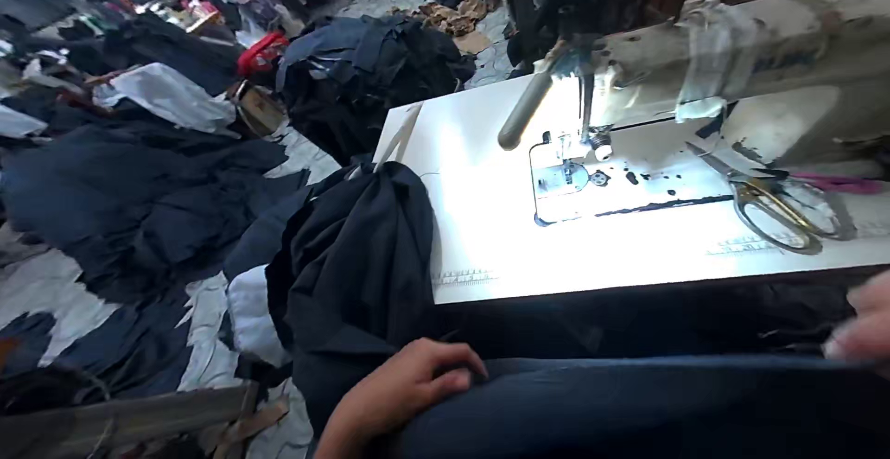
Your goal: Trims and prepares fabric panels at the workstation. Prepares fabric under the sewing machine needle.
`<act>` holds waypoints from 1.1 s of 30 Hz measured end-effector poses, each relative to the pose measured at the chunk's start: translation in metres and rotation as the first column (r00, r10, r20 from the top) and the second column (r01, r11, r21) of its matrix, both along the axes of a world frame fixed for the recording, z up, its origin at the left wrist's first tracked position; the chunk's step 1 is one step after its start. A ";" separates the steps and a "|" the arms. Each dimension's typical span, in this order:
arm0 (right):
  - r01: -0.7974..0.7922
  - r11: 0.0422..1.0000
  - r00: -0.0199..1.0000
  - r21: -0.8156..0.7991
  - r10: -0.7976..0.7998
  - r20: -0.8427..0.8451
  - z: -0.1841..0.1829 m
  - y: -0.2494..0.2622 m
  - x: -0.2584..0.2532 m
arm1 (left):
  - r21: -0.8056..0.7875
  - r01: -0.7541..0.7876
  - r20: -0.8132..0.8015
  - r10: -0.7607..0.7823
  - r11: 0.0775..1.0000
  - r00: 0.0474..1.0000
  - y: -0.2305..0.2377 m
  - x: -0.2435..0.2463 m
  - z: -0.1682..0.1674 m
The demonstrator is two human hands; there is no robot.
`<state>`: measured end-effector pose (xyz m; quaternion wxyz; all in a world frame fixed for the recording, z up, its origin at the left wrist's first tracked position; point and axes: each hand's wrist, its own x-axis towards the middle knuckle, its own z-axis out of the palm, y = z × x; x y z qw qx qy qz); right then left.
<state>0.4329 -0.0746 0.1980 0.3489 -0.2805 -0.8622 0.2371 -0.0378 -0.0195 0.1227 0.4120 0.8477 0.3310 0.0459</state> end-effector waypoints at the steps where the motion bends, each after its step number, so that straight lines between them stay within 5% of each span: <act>1: 0.036 0.999 0.999 0.023 -0.037 0.031 -0.002 0.008 0.005 | -0.073 0.088 0.065 -0.084 0.993 0.994 -0.001 -0.005 0.005; 4: 0.027 0.999 0.990 0.021 -0.029 0.136 -0.009 0.049 0.010 | -0.206 0.251 -0.054 -0.267 0.946 0.962 0.007 0.001 0.011; 6: 0.089 0.996 0.950 0.016 -0.090 0.299 -0.004 0.075 0.005 | -0.198 0.094 -0.335 -0.158 0.976 0.929 0.014 0.007 0.022; 8: 0.214 0.944 0.886 0.250 -0.295 0.357 0.013 0.086 -0.003 | 0.270 -0.144 -0.343 0.235 0.952 0.909 0.011 -0.007 0.048; 10: 0.283 0.713 0.864 0.641 -0.480 0.152 0.026 0.088 -0.006 | 0.807 -0.326 0.025 0.523 0.492 0.852 0.010 -0.038 0.074; 12: 0.318 0.506 0.863 0.802 -0.504 -0.025 0.029 0.082 -0.007 | 0.936 -0.350 0.289 0.534 0.016 0.795 0.009 -0.070 0.087; 13: 0.319 0.471 0.865 0.823 -0.499 -0.050 0.022 0.079 -0.008 | 0.939 -0.327 0.334 0.518 -0.108 0.787 0.008 -0.077 0.086; 14: 0.305 0.485 0.879 0.820 -0.475 -0.046 0.007 0.079 -0.012 | 0.947 -0.295 0.315 0.542 -0.126 0.779 0.005 -0.079 0.080; 15: 0.284 0.528 0.893 0.800 -0.449 -0.020 -0.016 0.078 -0.018 | 0.968 -0.249 0.214 0.610 -0.028 0.763 0.003 -0.085 0.069; 16: 0.260 0.585 0.907 0.769 -0.422 0.015 -0.044 0.077 -0.026 | 0.959 -0.231 0.058 0.681 0.166 0.730 0.001 -0.088 0.059; 18: 0.177 0.732 0.932 0.658 -0.340 0.127 -0.108 0.070 -0.045 | 0.707 -0.337 -0.313 0.703 0.622 0.639 -0.002 -0.070 0.055; 19: 0.137 0.796 0.943 0.590 -0.287 0.169 -0.136 0.065 -0.054 | 0.562 -0.385 -0.428 0.655 0.732 0.623 0.000 -0.059 0.051; 21: 0.099 0.882 0.952 0.461 -0.218 0.214 -0.166 0.057 -0.063 | 0.488 -0.362 -0.416 0.576 0.794 0.703 0.006 -0.027 0.042; 23: 0.151 0.938 0.953 0.313 -0.222 0.207 -0.155 0.056 -0.057 | 0.571 -0.263 -0.207 0.447 0.778 0.870 0.015 0.024 0.027; 26: 0.448 0.871 0.875 0.201 -0.473 0.101 -0.117 0.065 -0.015 | 0.569 -0.194 -0.008 0.241 0.799 0.970 0.040 0.112 -0.011; 29: 0.695 0.674 0.687 0.251 -0.725 0.044 -0.100 0.066 0.017 | 0.593 -0.323 0.060 0.359 0.738 0.931 0.064 0.145 -0.035; 31: 0.691 0.694 0.708 0.203 -0.706 0.006 -0.106 0.056 0.003 | 0.554 -0.445 -0.019 0.546 0.703 0.838 0.080 0.132 -0.027; 33: 0.588 0.805 0.808 0.085 -0.589 -0.013 -0.121 0.045 -0.031 | 0.443 -0.414 -0.225 0.546 0.795 0.807 0.097 0.111 -0.021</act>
